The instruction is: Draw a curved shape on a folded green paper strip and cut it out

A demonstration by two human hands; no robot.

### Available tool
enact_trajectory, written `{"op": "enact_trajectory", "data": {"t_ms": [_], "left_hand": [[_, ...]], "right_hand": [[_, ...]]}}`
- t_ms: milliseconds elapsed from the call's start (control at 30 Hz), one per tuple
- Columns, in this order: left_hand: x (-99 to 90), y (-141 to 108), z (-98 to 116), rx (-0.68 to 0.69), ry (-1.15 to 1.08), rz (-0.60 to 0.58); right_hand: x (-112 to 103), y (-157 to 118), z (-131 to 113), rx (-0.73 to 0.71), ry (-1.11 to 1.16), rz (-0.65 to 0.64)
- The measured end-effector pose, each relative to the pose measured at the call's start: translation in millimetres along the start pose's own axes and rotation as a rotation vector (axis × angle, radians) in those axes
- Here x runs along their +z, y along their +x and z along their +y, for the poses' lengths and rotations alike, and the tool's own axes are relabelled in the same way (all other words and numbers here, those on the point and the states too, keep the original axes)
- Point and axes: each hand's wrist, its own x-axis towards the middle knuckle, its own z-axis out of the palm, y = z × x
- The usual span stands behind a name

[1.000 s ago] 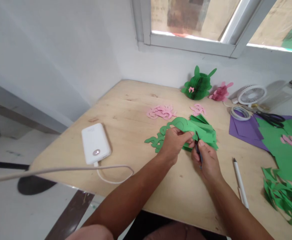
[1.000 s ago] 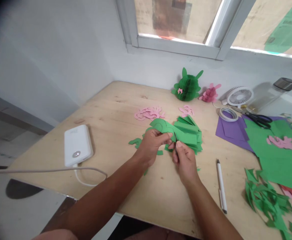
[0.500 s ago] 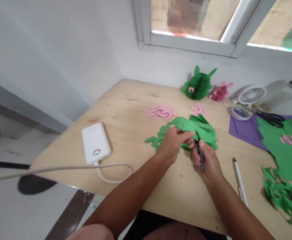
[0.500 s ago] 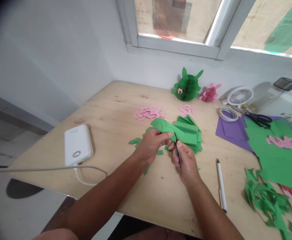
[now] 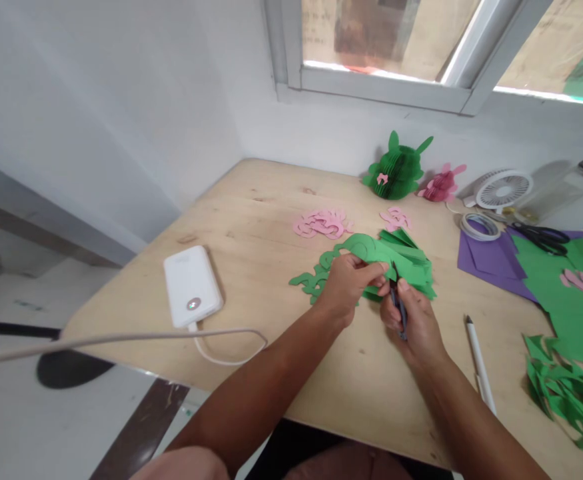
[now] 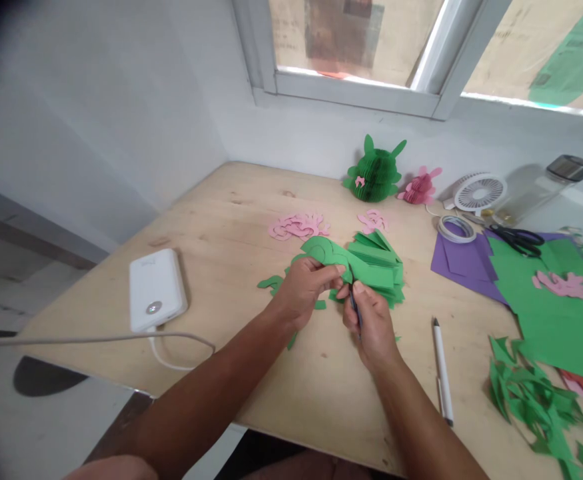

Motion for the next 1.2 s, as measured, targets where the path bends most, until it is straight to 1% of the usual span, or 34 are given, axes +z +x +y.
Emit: {"op": "enact_trajectory", "data": {"t_ms": [300, 633, 867, 1000, 1200], "left_hand": [[0.5, -1.1, 0.5, 0.037, 0.027, 0.018], [4.6, -6.8, 7.8, 0.07, 0.059, -0.02], [3.5, -5.2, 7.7, 0.079, 0.088, -0.021], [2.7, -3.6, 6.3, 0.065, 0.048, -0.053], [2.1, -2.4, 5.8, 0.004, -0.015, -0.077]], "right_hand": [[0.8, -0.5, -1.3, 0.007, 0.022, -0.017], [1.1, -1.3, -1.0, 0.034, 0.064, -0.043], [1.0, -0.9, -1.4, 0.101, 0.185, -0.104], [0.5, -1.0, -2.1, 0.124, 0.2, -0.134], [2.8, -1.7, -1.9, 0.049, 0.102, -0.057]]}}
